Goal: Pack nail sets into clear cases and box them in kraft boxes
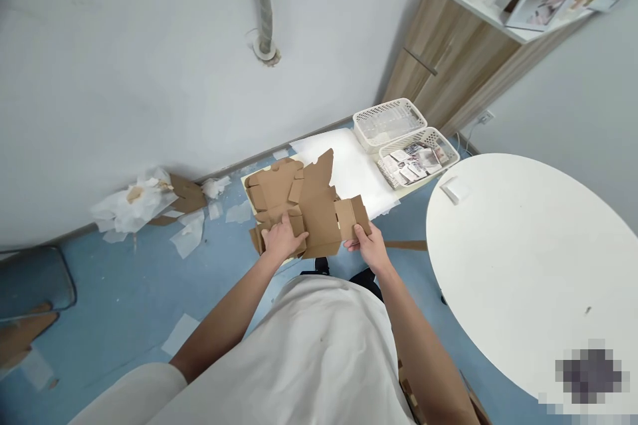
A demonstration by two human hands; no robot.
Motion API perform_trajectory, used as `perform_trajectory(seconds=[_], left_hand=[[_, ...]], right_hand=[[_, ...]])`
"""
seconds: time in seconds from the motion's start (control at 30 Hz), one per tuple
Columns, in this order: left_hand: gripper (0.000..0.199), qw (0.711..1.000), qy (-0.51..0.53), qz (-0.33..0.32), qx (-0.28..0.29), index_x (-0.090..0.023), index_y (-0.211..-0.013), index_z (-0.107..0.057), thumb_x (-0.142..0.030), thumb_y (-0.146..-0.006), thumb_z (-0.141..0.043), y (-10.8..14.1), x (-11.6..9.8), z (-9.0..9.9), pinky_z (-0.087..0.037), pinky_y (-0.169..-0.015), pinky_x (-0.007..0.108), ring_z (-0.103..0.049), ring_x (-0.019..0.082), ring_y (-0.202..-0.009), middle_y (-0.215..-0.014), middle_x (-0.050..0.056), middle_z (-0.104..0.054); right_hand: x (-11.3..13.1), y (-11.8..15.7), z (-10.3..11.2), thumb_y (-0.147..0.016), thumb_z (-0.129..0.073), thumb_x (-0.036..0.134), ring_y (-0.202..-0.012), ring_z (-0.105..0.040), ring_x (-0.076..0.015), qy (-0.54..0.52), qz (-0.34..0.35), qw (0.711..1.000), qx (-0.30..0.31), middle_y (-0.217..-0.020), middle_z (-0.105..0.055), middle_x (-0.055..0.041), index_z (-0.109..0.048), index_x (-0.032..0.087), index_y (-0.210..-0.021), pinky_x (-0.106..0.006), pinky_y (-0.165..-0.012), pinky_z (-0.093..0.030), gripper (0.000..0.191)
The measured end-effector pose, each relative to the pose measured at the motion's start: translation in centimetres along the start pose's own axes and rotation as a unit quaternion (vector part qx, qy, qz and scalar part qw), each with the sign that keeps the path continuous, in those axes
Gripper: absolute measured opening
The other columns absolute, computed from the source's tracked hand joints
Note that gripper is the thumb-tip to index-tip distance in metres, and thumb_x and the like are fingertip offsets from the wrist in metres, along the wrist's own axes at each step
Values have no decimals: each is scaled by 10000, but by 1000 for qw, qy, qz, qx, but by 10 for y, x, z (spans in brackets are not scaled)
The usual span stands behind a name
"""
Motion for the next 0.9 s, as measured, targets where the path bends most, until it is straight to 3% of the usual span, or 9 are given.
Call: perform_trajectory(seconds=[0.2,0.3,0.47,0.67,0.77,0.9], left_hand=[[627,999,-26,-1,-21,-81,-1256,-306,-364,-717,-460,2,-15,0,-328,-793,460,-586,320,-887,-849,159,-654],[502,999,-10,-18,-41,-120,-1205,-393,-260,-725,-434,6,-24,5,-373,-778,413,-592,291,-899,-887,140,-654],[389,986,121,-84,-82,-164,-1105,-512,-183,-723,-443,15,-58,17,-434,-765,323,-597,225,-901,-945,97,-648],[366,918,346,-182,-63,-131,-1064,-531,-287,-735,-493,27,-137,16,-475,-666,279,-610,159,-723,-824,71,-645],[431,885,418,-207,-8,-127,-1062,-521,-366,-705,-542,36,-187,6,-476,-640,271,-606,149,-693,-782,52,-641],[495,855,450,-241,91,-139,-1079,-497,-419,-679,-575,52,-251,-15,-475,-655,274,-612,145,-699,-781,41,-651]], right_hand=[[-19,5,32,-723,-540,461,-604,-642,-164,-27,-18,999,-25,-806,-628,-31,-485,193,-918,-269,-469,-511,337],[-25,8,56,-738,-522,453,-635,-649,-177,-27,-13,998,-46,-854,-634,-45,-495,201,-951,-283,-487,-523,331],[-29,20,108,-759,-463,496,-648,-646,-208,-44,-7,994,-100,-886,-630,-80,-497,200,-978,-329,-495,-532,371],[-38,54,192,-784,-372,508,-769,-583,-195,-39,23,980,-193,-891,-589,-67,-536,197,-923,-297,-497,-520,378],[-54,82,238,-790,-360,454,-770,-525,-166,-32,49,956,-288,-829,-538,-33,-530,210,-786,-267,-532,-504,297],[-82,128,287,-774,-368,330,-595,-441,-124,-41,44,909,-413,-629,-427,19,-417,215,-600,-236,-505,-433,215]])
Point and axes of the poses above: each hand's wrist, its own y-axis away from the middle knuckle, its own z-axis out of the back of the hand, x = y × z, the point moved 3 cm from there along -y, towards the middle knuckle
